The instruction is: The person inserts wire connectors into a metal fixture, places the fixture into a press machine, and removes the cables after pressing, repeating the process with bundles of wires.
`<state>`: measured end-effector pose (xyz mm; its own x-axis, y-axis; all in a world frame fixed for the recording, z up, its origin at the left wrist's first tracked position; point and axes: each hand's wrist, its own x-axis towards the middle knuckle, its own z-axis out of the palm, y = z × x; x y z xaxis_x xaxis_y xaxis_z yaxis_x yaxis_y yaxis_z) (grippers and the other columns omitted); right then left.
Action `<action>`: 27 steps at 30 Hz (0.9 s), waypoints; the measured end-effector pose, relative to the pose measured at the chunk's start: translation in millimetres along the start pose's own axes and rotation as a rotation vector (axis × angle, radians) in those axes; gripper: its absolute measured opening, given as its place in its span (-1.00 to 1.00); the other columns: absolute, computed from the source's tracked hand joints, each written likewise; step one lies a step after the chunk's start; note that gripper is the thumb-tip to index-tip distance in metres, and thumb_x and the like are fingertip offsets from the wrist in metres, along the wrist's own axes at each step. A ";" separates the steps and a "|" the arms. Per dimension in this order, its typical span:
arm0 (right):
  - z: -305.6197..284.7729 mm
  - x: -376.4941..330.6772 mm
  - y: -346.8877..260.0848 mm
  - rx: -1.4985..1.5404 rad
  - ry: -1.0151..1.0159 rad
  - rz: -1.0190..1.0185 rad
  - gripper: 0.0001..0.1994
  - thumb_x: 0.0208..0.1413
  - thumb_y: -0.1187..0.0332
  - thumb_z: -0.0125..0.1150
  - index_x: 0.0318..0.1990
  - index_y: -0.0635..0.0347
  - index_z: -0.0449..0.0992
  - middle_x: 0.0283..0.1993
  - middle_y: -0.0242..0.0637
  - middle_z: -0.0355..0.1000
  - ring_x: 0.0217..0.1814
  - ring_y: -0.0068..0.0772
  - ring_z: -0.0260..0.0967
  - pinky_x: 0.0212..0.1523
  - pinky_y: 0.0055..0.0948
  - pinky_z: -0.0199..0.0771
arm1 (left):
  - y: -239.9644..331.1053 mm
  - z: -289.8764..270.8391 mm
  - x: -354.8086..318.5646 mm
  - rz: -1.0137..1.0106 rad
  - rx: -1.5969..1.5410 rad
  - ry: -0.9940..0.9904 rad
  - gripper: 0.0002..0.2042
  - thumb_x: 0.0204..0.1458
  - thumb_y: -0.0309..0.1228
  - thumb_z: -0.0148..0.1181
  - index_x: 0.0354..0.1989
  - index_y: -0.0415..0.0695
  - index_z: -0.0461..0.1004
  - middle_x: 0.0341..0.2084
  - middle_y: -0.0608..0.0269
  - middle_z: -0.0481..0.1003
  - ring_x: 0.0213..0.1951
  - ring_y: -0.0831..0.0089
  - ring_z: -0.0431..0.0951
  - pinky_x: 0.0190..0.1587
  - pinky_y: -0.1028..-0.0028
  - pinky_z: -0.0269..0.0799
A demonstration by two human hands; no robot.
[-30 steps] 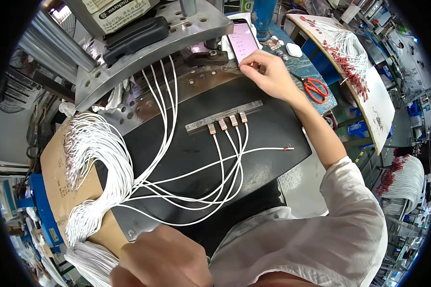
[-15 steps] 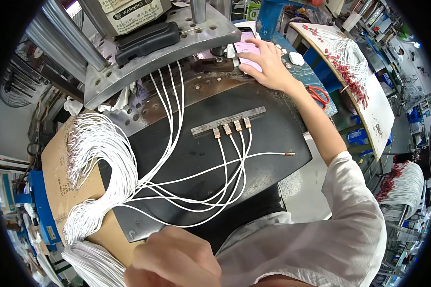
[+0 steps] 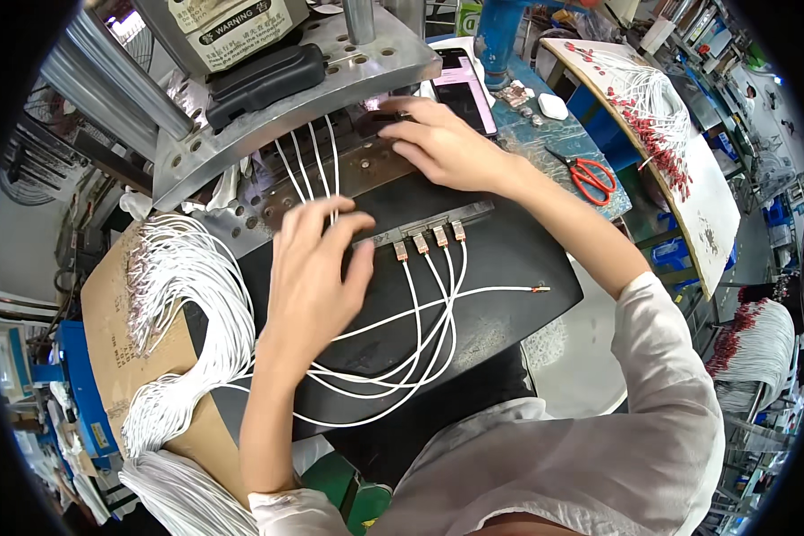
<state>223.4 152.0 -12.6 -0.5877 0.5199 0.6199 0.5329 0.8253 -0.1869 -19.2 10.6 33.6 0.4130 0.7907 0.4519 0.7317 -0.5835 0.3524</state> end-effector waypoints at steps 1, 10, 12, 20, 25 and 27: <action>15.6 20.9 -5.9 0.024 0.082 -0.083 -0.74 0.23 0.29 0.16 -0.01 0.23 0.54 0.10 -0.05 0.42 0.09 -0.01 0.38 0.13 -0.19 0.37 | -15.8 6.0 7.2 -0.012 0.087 0.054 -0.74 0.04 -0.43 0.28 -0.08 -0.16 0.54 -0.04 0.11 0.47 0.05 0.10 0.43 0.03 0.13 0.36; 50.8 100.9 35.8 0.161 0.006 0.231 -0.83 0.17 0.36 0.14 -0.16 0.24 0.53 -0.20 -0.02 0.53 -0.16 -0.05 0.46 -0.11 -0.19 0.48 | -59.9 49.8 63.1 -0.131 0.489 0.076 -0.70 0.13 -0.21 0.22 -0.13 -0.20 0.54 -0.15 0.00 0.53 -0.10 -0.04 0.53 -0.07 0.09 0.48; 79.9 93.3 61.6 0.115 0.349 0.123 -0.80 0.17 0.32 0.13 -0.13 0.18 0.57 -0.16 -0.06 0.57 -0.13 -0.03 0.51 -0.08 -0.16 0.49 | -63.9 58.5 73.6 -0.115 0.476 0.055 -0.71 0.14 -0.20 0.21 -0.17 -0.21 0.55 -0.19 -0.01 0.55 -0.15 -0.04 0.55 -0.08 0.12 0.51; 34.1 62.4 4.0 -0.053 0.007 0.269 -0.82 0.16 0.33 0.24 -0.18 0.26 0.54 -0.13 -0.03 0.53 -0.06 0.00 0.45 -0.06 -0.17 0.45 | -44.3 12.6 30.6 -0.050 0.036 0.171 -0.80 0.03 -0.38 0.22 -0.52 -0.27 0.52 -0.59 -0.02 0.47 -0.45 0.03 0.50 -0.34 0.24 0.42; -15.6 -11.5 -11.4 -0.172 -0.162 0.280 -0.78 0.18 0.30 0.24 -0.13 0.25 0.56 -0.14 -0.08 0.53 -0.05 0.00 0.45 -0.01 -0.14 0.43 | -40.6 -58.7 -71.9 0.311 0.042 0.360 -0.92 -0.07 -0.55 0.18 -0.55 -0.28 0.46 -0.60 0.17 0.39 -0.57 0.29 0.36 -0.40 0.35 0.31; -15.2 -3.6 -15.9 -0.064 -0.114 0.183 -0.79 0.16 0.32 0.26 -0.15 0.27 0.56 -0.17 -0.10 0.52 -0.07 0.01 0.44 -0.02 -0.14 0.43 | -101.0 -92.8 -100.2 -0.490 -0.140 0.391 -0.74 0.31 -0.38 -0.01 -0.19 -0.37 0.50 -0.39 0.01 0.48 -0.29 0.13 0.45 -0.12 0.30 0.34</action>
<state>226.3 133.7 -0.3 -0.5406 0.6843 0.4894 0.6725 0.7010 -0.2372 -184.8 -26.9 28.8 -0.1989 0.8613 0.4676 0.6965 -0.2114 0.6857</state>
